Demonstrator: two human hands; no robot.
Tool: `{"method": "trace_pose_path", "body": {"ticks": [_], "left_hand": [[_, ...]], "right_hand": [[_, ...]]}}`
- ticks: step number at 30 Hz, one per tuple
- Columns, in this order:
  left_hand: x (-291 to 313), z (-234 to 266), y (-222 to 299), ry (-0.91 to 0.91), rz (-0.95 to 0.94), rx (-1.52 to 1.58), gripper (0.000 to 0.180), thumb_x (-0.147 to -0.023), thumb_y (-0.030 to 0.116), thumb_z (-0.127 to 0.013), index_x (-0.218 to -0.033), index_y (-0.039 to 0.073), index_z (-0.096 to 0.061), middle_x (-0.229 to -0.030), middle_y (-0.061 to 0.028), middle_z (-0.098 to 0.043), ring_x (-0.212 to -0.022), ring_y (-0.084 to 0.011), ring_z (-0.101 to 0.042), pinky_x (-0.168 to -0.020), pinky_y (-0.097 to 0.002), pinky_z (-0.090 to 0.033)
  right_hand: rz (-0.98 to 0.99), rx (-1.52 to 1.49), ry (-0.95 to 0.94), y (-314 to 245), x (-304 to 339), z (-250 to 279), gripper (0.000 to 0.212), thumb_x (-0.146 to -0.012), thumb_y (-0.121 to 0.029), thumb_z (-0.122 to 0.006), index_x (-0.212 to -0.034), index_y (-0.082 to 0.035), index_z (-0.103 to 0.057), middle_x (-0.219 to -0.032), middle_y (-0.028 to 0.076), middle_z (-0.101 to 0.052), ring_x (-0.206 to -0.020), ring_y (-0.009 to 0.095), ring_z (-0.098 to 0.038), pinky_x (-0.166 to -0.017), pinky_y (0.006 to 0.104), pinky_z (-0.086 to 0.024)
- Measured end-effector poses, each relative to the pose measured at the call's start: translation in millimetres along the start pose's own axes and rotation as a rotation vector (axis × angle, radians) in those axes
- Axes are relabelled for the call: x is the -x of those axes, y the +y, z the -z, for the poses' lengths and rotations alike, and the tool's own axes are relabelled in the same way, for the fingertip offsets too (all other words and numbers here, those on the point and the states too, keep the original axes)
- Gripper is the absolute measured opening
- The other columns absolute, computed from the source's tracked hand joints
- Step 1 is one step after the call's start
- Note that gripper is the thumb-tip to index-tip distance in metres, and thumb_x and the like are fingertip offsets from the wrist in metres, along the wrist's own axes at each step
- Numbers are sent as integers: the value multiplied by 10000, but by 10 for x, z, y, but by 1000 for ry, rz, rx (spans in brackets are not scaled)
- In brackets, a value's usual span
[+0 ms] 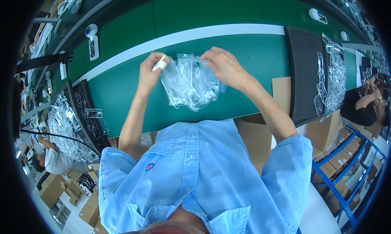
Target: The recorder is assembling electronic components and packaging them into plastic bags and a shipping box.
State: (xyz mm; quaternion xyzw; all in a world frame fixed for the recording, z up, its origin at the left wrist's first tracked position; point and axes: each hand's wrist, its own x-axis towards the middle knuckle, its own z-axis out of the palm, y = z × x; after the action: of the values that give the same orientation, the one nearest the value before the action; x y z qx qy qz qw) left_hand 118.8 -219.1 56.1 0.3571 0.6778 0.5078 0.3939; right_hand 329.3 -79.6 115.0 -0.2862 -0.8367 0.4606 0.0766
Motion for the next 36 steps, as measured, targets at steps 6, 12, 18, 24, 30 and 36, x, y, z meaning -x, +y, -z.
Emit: {"method": "trace_pose_path", "body": {"ticks": [6, 12, 18, 24, 30, 36], "left_hand": [[218, 112, 199, 95, -92, 200, 110, -823, 42, -620, -928, 23, -594, -839, -21, -614, -799, -99, -573, -742, -237, -452], [190, 236, 262, 125, -91, 344, 104, -822, 50, -637, -916, 34, -596, -828, -4, -608, -770, -73, -548, -713, -216, -435], [148, 406, 272, 265, -182, 319, 120, -828, 122, -661, -901, 47, -601, -779, 20, -588, -696, -49, -507, -624, -192, -401], [361, 791, 268, 376, -98, 380, 256, -891, 281, -596, -865, 27, -587, -628, 42, -480, -525, -44, -392, -459, -205, -277], [468, 890, 352, 165, -69, 565, 499, -894, 486, -507, -964, -2, -587, -569, 59, -393, -475, -41, -330, -439, -213, -237], [514, -80, 437, -124, -45, 329, 748, -769, 382, -693, -1357, 59, -364, -1032, -76, -624, -872, -109, -554, -740, -237, -436]], "right_hand": [[47, 57, 33, -279, 111, 233, 73, -826, -66, -579, -853, 0, -596, -826, 87, -553, -777, 219, -554, -702, 315, -437], [45, 107, 32, -512, 274, 342, 74, -800, -45, -588, -848, 8, -571, -828, 103, -567, -791, 253, -558, -705, 331, -443], [53, 69, 168, -659, 416, 493, 46, -819, -19, -559, -859, 3, -554, -823, 87, -574, -774, 213, -565, -716, 306, -444], [-119, -569, 346, 0, 573, 427, 77, -906, -31, -470, -939, -19, -539, -856, 16, -567, -797, 75, -540, -734, 219, -422], [-279, -873, 665, 405, 409, 59, 96, -922, -71, -479, -968, -44, -559, -856, -18, -552, -731, 48, -496, -665, 189, -399], [-104, -726, 705, -76, 8, -714, 62, -928, -67, -473, -962, -50, -522, -807, -19, -504, -722, 40, -456, -639, 191, -387]]}}
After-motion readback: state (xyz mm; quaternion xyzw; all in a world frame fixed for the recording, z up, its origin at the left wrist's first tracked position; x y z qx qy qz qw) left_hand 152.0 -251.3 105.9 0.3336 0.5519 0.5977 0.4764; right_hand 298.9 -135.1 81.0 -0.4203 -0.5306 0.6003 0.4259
